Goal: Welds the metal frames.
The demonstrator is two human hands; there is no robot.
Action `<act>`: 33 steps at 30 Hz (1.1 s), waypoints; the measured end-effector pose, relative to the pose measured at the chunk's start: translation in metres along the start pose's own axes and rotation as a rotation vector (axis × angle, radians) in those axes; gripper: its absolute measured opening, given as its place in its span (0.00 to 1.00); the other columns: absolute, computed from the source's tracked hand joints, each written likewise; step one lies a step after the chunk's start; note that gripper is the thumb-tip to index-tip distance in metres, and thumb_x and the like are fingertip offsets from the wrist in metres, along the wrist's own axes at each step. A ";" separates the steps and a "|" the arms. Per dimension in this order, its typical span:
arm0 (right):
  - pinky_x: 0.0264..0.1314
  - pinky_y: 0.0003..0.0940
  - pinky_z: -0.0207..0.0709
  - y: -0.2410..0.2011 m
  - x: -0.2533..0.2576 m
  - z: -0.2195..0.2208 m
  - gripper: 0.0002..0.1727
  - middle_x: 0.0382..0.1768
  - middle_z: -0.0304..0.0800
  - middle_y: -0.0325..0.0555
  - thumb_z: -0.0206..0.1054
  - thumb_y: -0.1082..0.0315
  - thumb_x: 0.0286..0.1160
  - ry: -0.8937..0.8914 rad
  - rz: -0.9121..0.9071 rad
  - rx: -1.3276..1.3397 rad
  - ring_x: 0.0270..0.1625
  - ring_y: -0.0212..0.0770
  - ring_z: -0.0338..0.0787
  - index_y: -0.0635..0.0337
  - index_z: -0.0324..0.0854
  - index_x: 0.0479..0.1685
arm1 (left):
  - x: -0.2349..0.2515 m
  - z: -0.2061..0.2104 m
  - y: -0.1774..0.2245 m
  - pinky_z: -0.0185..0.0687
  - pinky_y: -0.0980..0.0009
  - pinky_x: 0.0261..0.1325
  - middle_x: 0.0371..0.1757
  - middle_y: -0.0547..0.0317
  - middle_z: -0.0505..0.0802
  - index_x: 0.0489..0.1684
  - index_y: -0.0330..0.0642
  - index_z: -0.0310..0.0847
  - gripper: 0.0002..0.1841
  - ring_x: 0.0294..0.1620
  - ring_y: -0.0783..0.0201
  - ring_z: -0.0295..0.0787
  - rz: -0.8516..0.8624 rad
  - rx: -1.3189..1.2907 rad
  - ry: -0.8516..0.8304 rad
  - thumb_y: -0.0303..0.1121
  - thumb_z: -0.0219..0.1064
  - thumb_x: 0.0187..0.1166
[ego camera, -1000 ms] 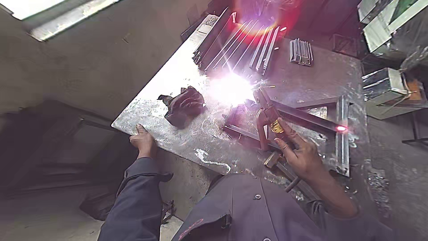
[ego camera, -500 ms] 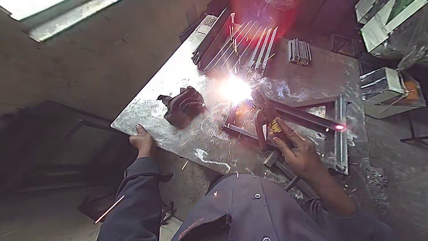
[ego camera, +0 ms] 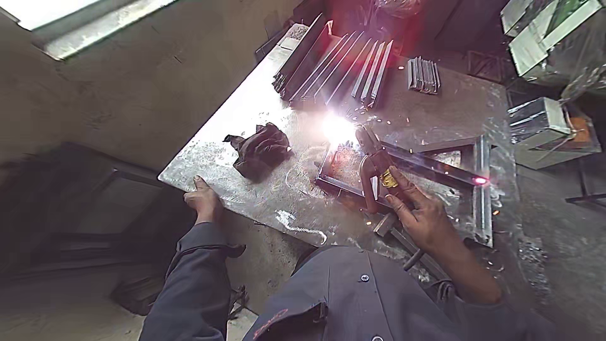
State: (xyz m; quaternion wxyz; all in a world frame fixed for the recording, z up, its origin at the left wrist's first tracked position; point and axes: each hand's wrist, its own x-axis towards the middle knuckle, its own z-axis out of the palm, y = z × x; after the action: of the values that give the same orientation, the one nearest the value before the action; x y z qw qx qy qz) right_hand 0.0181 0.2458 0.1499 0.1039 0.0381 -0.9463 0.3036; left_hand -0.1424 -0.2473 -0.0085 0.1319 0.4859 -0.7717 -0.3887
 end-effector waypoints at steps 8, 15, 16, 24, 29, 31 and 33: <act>0.52 0.39 0.86 -0.001 -0.001 0.000 0.30 0.53 0.94 0.49 0.59 0.48 0.87 0.003 0.006 -0.011 0.48 0.39 0.92 0.39 0.71 0.87 | -0.006 -0.002 0.002 0.71 0.58 0.82 0.73 0.29 0.84 0.76 0.20 0.70 0.36 0.79 0.48 0.80 0.014 -0.035 -0.004 0.53 0.53 0.92; 0.53 0.38 0.87 0.000 -0.001 0.000 0.30 0.55 0.94 0.47 0.60 0.48 0.86 0.005 0.006 0.009 0.48 0.37 0.93 0.40 0.72 0.87 | -0.005 -0.003 0.001 0.71 0.58 0.82 0.72 0.30 0.84 0.76 0.21 0.71 0.36 0.79 0.49 0.81 0.008 -0.015 -0.008 0.53 0.54 0.92; 0.54 0.38 0.87 0.000 0.000 0.000 0.29 0.57 0.94 0.47 0.60 0.49 0.87 0.005 0.001 0.012 0.49 0.37 0.94 0.41 0.72 0.87 | -0.005 -0.003 0.001 0.70 0.58 0.82 0.72 0.30 0.84 0.75 0.21 0.71 0.35 0.79 0.49 0.80 0.013 -0.012 -0.013 0.53 0.53 0.92; 0.51 0.44 0.88 -0.003 0.000 0.000 0.30 0.54 0.96 0.48 0.58 0.49 0.86 -0.003 0.011 -0.023 0.48 0.41 0.95 0.43 0.72 0.87 | -0.026 -0.013 0.011 0.68 0.58 0.84 0.75 0.31 0.82 0.77 0.22 0.69 0.36 0.80 0.50 0.79 0.027 -0.086 -0.035 0.54 0.53 0.92; 0.53 0.43 0.87 -0.002 -0.001 0.001 0.30 0.57 0.94 0.49 0.59 0.47 0.86 0.001 0.016 -0.023 0.51 0.41 0.94 0.39 0.71 0.87 | -0.015 -0.006 0.002 0.68 0.55 0.84 0.76 0.29 0.81 0.79 0.22 0.67 0.40 0.81 0.47 0.77 0.011 -0.108 -0.022 0.58 0.53 0.90; 0.52 0.42 0.87 -0.002 -0.001 0.000 0.30 0.55 0.94 0.50 0.59 0.48 0.86 0.003 0.004 -0.025 0.49 0.42 0.94 0.42 0.72 0.87 | -0.017 -0.007 0.005 0.68 0.56 0.84 0.76 0.29 0.81 0.78 0.21 0.68 0.38 0.81 0.48 0.77 0.008 -0.093 -0.021 0.56 0.53 0.91; 0.51 0.43 0.87 -0.002 0.000 0.000 0.30 0.54 0.95 0.48 0.58 0.47 0.87 -0.008 0.008 -0.032 0.48 0.40 0.94 0.41 0.71 0.87 | -0.017 -0.008 0.007 0.68 0.56 0.84 0.76 0.30 0.81 0.77 0.21 0.69 0.37 0.81 0.48 0.77 0.002 -0.091 -0.019 0.55 0.54 0.91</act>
State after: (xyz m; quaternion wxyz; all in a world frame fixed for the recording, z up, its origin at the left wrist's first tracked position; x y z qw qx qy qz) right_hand 0.0185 0.2438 0.1510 0.0996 0.0338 -0.9517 0.2885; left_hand -0.1342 -0.2348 0.0046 0.1470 0.4750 -0.7548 -0.4277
